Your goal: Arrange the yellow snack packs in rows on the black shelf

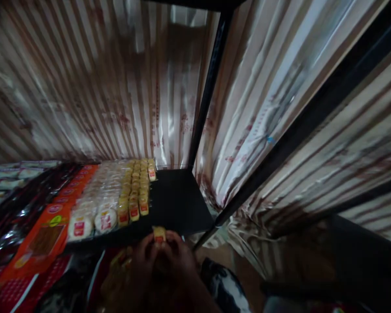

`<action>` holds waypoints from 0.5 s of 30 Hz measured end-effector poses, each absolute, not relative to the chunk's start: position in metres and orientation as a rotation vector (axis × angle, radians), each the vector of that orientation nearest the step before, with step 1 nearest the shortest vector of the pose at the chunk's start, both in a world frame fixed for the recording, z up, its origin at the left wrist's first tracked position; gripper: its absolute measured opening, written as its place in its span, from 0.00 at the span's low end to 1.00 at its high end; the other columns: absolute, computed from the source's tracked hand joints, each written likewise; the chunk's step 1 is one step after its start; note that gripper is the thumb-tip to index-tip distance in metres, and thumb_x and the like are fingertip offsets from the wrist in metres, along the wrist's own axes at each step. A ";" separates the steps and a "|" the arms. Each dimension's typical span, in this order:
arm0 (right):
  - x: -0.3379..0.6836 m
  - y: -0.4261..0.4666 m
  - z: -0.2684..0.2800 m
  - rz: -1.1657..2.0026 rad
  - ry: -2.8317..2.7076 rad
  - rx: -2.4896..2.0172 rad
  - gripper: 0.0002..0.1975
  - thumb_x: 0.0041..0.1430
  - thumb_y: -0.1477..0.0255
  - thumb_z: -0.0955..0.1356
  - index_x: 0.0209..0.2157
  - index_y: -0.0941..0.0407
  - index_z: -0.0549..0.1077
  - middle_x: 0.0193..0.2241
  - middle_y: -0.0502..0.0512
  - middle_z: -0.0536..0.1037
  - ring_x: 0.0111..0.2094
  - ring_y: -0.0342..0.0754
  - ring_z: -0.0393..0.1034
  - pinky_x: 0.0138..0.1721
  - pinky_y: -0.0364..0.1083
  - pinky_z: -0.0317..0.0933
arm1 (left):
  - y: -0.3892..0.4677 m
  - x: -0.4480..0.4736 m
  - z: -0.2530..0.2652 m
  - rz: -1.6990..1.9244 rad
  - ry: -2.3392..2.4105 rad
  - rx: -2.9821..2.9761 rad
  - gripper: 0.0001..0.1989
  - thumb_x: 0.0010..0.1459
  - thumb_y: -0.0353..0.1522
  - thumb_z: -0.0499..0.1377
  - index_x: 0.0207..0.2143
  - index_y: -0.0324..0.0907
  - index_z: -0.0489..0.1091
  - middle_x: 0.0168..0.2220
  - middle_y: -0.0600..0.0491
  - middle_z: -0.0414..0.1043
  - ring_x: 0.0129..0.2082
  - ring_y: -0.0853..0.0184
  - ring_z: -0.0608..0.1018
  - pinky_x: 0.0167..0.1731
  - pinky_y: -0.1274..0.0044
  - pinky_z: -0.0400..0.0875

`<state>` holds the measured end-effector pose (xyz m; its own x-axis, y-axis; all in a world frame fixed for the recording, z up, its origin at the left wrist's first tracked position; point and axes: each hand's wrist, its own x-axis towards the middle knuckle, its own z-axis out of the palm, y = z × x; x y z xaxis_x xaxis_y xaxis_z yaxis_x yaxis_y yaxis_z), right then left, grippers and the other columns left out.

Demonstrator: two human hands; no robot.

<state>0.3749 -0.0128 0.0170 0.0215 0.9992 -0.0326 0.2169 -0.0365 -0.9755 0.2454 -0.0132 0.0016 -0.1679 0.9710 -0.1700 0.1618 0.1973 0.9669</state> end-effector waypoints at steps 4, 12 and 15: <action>0.373 0.017 0.034 1.105 -1.254 -1.344 0.16 0.51 0.61 0.68 0.41 0.53 0.72 0.36 0.55 0.80 0.40 0.52 0.75 0.43 0.50 0.69 | 0.022 0.250 0.030 1.130 1.446 1.179 0.18 0.54 0.39 0.55 0.44 0.41 0.72 0.45 0.46 0.75 0.44 0.61 0.77 0.48 0.71 0.71; 0.369 0.129 0.021 0.897 -1.222 -1.372 0.15 0.48 0.63 0.67 0.37 0.56 0.71 0.34 0.56 0.79 0.36 0.49 0.74 0.41 0.48 0.68 | 0.078 0.285 0.047 1.257 1.547 1.056 0.23 0.58 0.31 0.49 0.55 0.36 0.62 0.58 0.42 0.63 0.55 0.63 0.70 0.57 0.73 0.62; 0.362 0.165 0.013 0.881 -1.213 -1.376 0.14 0.48 0.64 0.66 0.36 0.57 0.70 0.33 0.55 0.78 0.34 0.48 0.73 0.40 0.48 0.67 | 0.102 0.293 0.039 1.217 1.556 0.998 0.24 0.60 0.32 0.48 0.58 0.35 0.59 0.63 0.43 0.56 0.64 0.64 0.59 0.63 0.73 0.51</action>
<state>0.3623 0.1650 0.0127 0.2143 0.9707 0.1091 0.1962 0.0666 -0.9783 0.2929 0.1019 0.0394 -0.2738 0.9473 -0.1661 0.0664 0.1910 0.9793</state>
